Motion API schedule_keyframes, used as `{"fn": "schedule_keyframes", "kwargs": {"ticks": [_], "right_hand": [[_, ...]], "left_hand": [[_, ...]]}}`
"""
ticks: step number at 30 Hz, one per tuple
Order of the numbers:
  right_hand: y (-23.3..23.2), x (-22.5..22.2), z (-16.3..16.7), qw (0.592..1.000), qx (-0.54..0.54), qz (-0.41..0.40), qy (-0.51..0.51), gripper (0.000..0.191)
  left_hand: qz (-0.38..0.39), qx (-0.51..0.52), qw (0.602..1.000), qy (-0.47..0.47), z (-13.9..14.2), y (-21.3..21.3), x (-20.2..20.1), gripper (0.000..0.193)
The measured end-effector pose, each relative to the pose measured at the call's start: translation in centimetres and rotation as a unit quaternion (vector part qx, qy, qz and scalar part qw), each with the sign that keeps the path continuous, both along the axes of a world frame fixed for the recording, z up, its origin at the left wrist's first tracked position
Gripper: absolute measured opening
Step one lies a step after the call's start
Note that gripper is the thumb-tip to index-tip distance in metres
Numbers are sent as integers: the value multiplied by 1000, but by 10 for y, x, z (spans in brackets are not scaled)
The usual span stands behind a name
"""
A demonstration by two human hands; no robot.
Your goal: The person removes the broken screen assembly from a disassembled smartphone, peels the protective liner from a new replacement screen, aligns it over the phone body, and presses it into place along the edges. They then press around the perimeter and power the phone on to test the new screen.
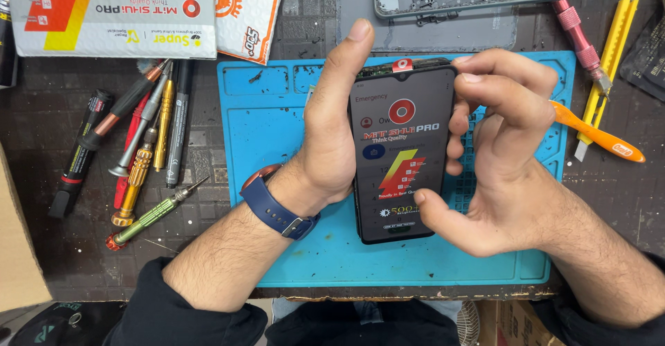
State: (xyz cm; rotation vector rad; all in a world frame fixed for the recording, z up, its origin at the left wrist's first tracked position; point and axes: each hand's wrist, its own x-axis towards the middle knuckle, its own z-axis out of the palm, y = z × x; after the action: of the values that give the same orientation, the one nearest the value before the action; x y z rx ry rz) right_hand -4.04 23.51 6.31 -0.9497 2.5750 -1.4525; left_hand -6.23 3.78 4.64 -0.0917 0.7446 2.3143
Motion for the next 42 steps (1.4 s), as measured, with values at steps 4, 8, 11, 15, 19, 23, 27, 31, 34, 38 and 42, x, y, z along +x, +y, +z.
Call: {"fn": "schedule_keyframes", "kwargs": {"ticks": [4,8,11,15,19,23,27,31,34,38,42], "right_hand": [[-1,1,-1,998,23,-12,50,98],[-5,2,-3,998,17,-24,53,98],[-9,2,-5,997,16,-37,68,99],[-14,7,-5,994,24,-58,84,104],[-17,9,-5,995,13,-75,71,106],[-19,10,-6,993,19,-80,88,110],[-20,11,-6,990,32,-89,101,111],[-19,11,-5,990,39,-89,104,111],[-18,11,-4,992,23,-79,94,111],[-18,10,-4,994,26,-65,88,109],[-17,9,-3,992,44,-63,101,112]], "left_hand": [[6,-2,1000,15,1,0,0,90],[13,-25,999,26,1,0,1,88],[15,-30,999,33,0,0,1,88],[24,-60,996,55,0,0,2,85],[13,-12,999,40,-2,1,3,85],[14,-8,999,27,-5,1,4,83],[13,3,999,41,-7,2,5,82],[14,-7,999,42,-6,1,5,84],[10,-11,1000,26,-5,2,4,84],[15,-4,1000,19,-4,2,4,83],[19,-5,1000,14,-4,2,4,84]]}}
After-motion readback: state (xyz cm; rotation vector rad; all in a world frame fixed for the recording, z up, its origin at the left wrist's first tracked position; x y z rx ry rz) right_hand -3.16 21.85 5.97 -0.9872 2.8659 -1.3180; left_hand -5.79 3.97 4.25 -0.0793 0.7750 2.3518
